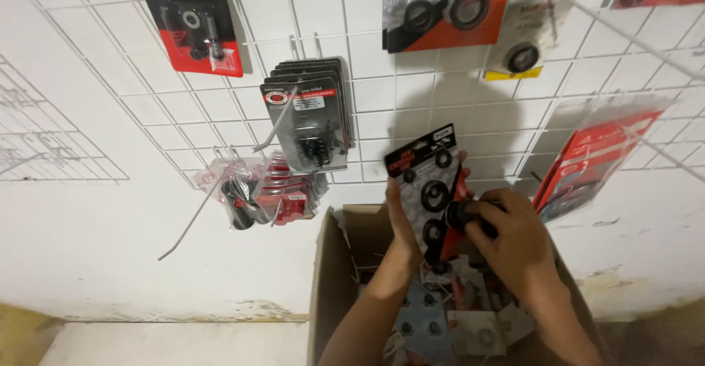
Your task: Clean dust off an automotive spare parts package using a cleaning rag.
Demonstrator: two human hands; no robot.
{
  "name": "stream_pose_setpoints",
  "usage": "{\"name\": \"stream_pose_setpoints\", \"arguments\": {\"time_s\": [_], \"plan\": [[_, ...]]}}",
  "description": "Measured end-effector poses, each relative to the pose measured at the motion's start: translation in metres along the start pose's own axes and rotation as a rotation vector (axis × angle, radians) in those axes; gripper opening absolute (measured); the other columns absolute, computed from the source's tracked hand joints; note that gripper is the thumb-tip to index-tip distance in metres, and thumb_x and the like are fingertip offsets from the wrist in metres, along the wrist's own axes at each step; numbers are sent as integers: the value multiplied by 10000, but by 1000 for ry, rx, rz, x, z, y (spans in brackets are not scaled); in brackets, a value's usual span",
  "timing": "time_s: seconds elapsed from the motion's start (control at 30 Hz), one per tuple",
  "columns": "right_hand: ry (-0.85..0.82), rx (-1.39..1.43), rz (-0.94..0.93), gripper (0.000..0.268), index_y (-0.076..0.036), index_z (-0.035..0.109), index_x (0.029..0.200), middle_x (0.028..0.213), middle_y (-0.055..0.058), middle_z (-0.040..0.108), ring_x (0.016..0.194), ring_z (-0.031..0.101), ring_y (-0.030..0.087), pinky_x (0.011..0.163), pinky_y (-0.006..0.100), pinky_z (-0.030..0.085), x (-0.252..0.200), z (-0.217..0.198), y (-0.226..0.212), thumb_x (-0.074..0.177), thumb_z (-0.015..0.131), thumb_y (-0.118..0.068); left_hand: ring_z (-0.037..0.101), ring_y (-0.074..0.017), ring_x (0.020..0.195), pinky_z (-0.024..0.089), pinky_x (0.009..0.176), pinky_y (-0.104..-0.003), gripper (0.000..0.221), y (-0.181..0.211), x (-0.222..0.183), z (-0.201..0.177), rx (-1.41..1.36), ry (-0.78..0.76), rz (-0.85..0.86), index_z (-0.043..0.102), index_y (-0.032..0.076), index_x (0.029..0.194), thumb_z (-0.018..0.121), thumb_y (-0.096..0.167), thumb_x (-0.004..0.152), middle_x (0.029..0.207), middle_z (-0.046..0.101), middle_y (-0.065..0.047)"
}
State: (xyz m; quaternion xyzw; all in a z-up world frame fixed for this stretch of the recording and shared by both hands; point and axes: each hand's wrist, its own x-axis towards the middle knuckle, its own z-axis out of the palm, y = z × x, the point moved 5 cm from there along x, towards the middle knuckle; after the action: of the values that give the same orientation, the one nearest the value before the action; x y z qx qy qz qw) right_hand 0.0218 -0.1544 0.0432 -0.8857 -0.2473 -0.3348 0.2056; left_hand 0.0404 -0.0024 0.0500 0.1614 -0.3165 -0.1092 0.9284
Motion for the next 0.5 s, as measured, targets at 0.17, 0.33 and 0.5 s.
{"name": "stream_pose_setpoints", "arguments": {"time_s": [0.17, 0.33, 0.5], "plan": [[58, 222, -3, 305, -53, 738, 1067, 1169, 110, 647, 1049, 590, 314, 925, 402, 485, 5, -20, -41, 764, 725, -78, 663, -257, 1143, 552, 953, -357, 889, -7, 8, -16, 103, 94, 183, 473, -26, 1512, 503, 655, 942, 1411, 612, -194], [23, 248, -45, 318, -58, 734, 1075, 1244, 79, 624, 1099, 567, 299, 965, 408, 469, 2, -19, -44, 757, 721, -57, 602, -272, 1252, 548, 974, -394, 936, -4, 6, -15, 175, 123, 183, 423, -16, 1557, 330, 712, 977, 1476, 558, -184], [-24, 309, -83, 364, -64, 709, 1177, 1305, 113, 594, 1150, 545, 320, 989, 421, 461, 1, -13, -38, 814, 705, -50, 620, -276, 1247, 562, 946, -378, 835, 2, 3, -24, 202, 162, 159, 413, -6, 1569, 318, 636, 1043, 1458, 578, -197]]}}
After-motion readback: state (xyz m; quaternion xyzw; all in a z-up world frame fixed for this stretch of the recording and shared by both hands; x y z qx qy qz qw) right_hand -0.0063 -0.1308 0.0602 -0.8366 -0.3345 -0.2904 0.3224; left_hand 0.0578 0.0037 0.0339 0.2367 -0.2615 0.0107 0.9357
